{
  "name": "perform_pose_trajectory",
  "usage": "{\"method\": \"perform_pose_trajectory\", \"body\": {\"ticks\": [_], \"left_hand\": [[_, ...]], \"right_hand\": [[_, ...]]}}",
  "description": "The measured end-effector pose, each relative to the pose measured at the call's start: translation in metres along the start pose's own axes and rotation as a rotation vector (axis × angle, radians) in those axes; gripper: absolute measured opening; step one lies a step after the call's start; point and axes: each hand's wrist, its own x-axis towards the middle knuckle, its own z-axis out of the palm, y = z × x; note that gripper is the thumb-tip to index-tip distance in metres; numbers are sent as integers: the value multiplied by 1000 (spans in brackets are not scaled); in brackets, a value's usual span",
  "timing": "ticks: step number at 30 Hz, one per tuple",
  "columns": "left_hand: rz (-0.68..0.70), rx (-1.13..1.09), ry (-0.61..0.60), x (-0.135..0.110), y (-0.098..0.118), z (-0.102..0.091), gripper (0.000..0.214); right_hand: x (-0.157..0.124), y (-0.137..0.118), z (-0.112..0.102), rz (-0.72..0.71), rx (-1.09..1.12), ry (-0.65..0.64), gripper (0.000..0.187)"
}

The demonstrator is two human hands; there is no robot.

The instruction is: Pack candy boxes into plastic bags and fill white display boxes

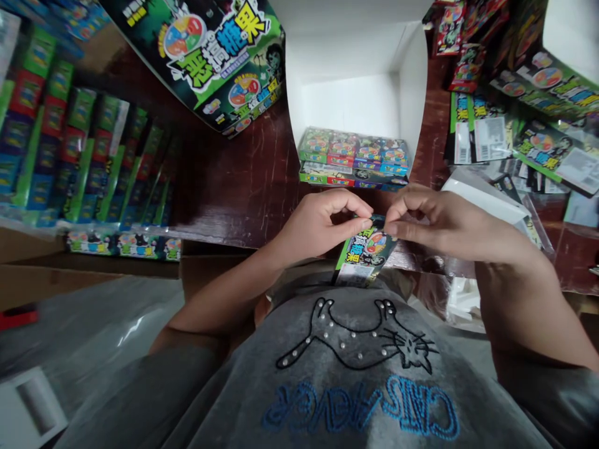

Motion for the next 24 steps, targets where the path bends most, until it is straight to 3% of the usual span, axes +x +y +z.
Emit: {"method": "perform_pose_trajectory", "body": {"ticks": [6,14,16,19,21,24], "left_hand": [[14,-7,-24,2,0,2,5],[-28,-19,-26,4,-2,-3,7],[-26,-30,-63,1,-3,-1,12],[-6,37,-141,-4,-2,7,25],[22,146,-163,-3,11,10,27],[127,303,17,11,60,0,32]], "right_hand": [[11,11,-3,23,25,37,34],[-2,24,16,-307,-363,367,15],[-4,28,23,-330,-378,389,11],[-8,34,24,-331,-335,358,21],[-17,38,15,-332,-309,344,34],[-44,51,-14,-289,-332,485,61]]}}
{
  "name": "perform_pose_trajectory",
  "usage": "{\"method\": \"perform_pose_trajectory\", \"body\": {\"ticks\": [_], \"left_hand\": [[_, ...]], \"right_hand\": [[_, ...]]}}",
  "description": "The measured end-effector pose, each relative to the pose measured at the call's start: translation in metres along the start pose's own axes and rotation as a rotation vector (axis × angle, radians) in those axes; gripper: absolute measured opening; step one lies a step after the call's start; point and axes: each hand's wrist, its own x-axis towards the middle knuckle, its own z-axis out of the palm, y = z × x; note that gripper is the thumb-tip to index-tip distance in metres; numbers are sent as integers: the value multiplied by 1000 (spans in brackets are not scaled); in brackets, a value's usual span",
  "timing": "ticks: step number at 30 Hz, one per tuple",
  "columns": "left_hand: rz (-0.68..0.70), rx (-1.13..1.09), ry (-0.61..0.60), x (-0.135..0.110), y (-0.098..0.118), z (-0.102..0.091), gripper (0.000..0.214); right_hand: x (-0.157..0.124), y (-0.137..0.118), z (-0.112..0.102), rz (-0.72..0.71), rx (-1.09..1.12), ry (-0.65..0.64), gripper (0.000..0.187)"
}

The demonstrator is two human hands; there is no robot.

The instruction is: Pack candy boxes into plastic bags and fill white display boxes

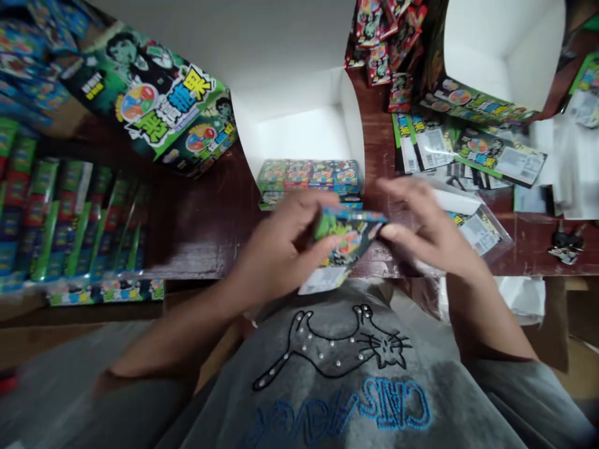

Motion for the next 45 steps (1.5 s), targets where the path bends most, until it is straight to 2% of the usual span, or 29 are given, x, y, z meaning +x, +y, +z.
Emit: {"method": "perform_pose_trajectory", "body": {"ticks": [1,3,5,6,8,9,11,14,16,18,21,24,27,30,33,36,37,39,41,43,44,45], "left_hand": [[32,65,126,12,18,-11,38],[116,328,200,40,50,-26,45],[145,654,115,70,64,-27,37],[145,743,43,84,61,-22,30],[161,743,-194,109,37,-4,24],[172,675,-243,120,18,5,21],[239,584,-258,139,-22,18,19],[194,639,-302,162,-66,20,31],[167,701,-327,174,-78,14,38],[158,719,-337,182,-81,9,40],[155,725,-331,183,-83,7,42],[178,819,-315,178,-94,10,48],[205,909,-241,173,-108,10,50],[222,839,-180,174,-112,8,50],[190,810,-184,172,-90,12,54],[287,798,-155,157,-42,32,60],[369,728,-169,149,-25,43,65],[519,526,-307,135,4,68,79],[586,410,-450,123,18,90,77],[542,347,-566,114,15,100,55],[473,326,-587,109,10,101,43],[380,312,-581,104,3,98,35]], "right_hand": [[-9,11,-13,34,-70,65,68],[-29,40,-34,115,-271,142,76],[-48,74,-43,211,-456,137,70],[-55,90,-43,251,-499,126,66],[-64,115,-38,301,-535,154,59],[-66,123,-34,318,-532,192,54],[-67,130,-30,353,-530,274,41],[-60,128,-36,444,-477,375,39],[-51,127,-45,518,-312,425,40],[-40,126,-54,570,-87,436,41],[-24,125,-59,660,272,388,45],[-17,122,-59,757,564,290,58],[-27,117,-61,787,718,212,77],[-50,111,-65,789,1034,274,95],[-74,102,-67,807,1262,406,99],[-78,87,-60,807,1340,405,87],[-74,81,-54,804,1364,337,81],[-60,65,-36,831,1399,87,73],[-48,51,-16,887,1396,-176,71],[-45,40,-1,939,1385,-362,68],[-48,37,3,962,1350,-369,66],[-54,35,4,978,1282,-302,64]]}}
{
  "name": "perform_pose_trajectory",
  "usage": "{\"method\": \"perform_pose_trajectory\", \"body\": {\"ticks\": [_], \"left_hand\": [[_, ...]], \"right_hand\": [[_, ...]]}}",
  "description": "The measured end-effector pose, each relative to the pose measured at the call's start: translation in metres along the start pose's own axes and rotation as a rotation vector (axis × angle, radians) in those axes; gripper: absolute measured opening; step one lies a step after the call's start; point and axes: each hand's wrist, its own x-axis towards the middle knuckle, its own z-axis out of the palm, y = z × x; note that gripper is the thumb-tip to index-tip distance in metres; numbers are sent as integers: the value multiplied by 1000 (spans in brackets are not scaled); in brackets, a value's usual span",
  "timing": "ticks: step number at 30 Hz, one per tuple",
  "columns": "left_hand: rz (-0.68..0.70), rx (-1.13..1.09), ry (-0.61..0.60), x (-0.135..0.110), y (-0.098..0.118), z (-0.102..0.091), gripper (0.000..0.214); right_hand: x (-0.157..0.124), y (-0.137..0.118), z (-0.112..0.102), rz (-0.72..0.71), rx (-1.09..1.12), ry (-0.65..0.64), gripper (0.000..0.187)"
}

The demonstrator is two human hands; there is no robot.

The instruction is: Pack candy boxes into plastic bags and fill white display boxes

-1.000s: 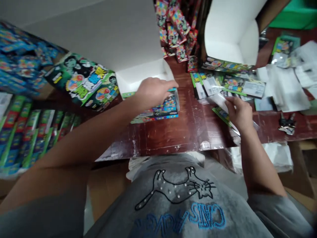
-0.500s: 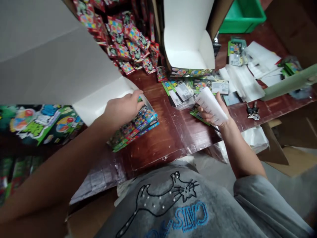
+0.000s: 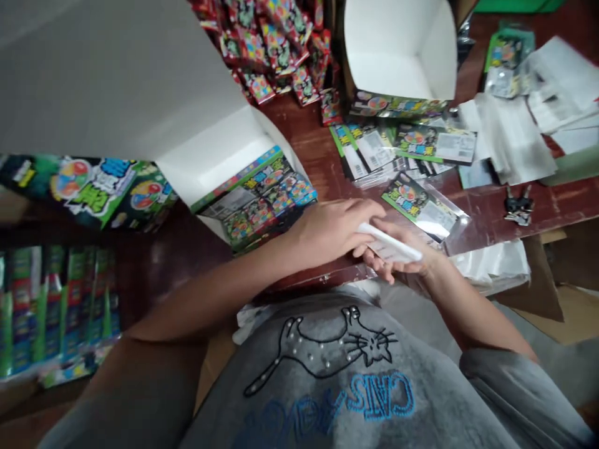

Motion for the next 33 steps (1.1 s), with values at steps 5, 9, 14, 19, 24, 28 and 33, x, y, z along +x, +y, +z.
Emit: {"method": "perform_pose_trajectory", "body": {"ticks": [5,9,14,19,24,28,33], "left_hand": [[-431,-152,60,-37,-20,17,30],[-539,-366,139,-47,-26,34,30],[-434,-505,281,-66,-26,41,37],[-456,-529,391,-78,-26,50,23],[-574,-589,476,-75,-30,67,37],[-551,-664,561,-69,-37,79,32],[-594,-637,615,-59,-48,88,40]], "right_hand": [[-23,18,-10,-625,-448,544,71],[-10,26,-4,-736,-731,490,70],[7,33,-1,-650,-583,575,37],[7,35,-5,-665,-587,593,39],[17,35,-10,-708,-468,574,43],[23,28,-10,-807,-423,614,44],[26,30,-19,-758,-419,727,52]]}}
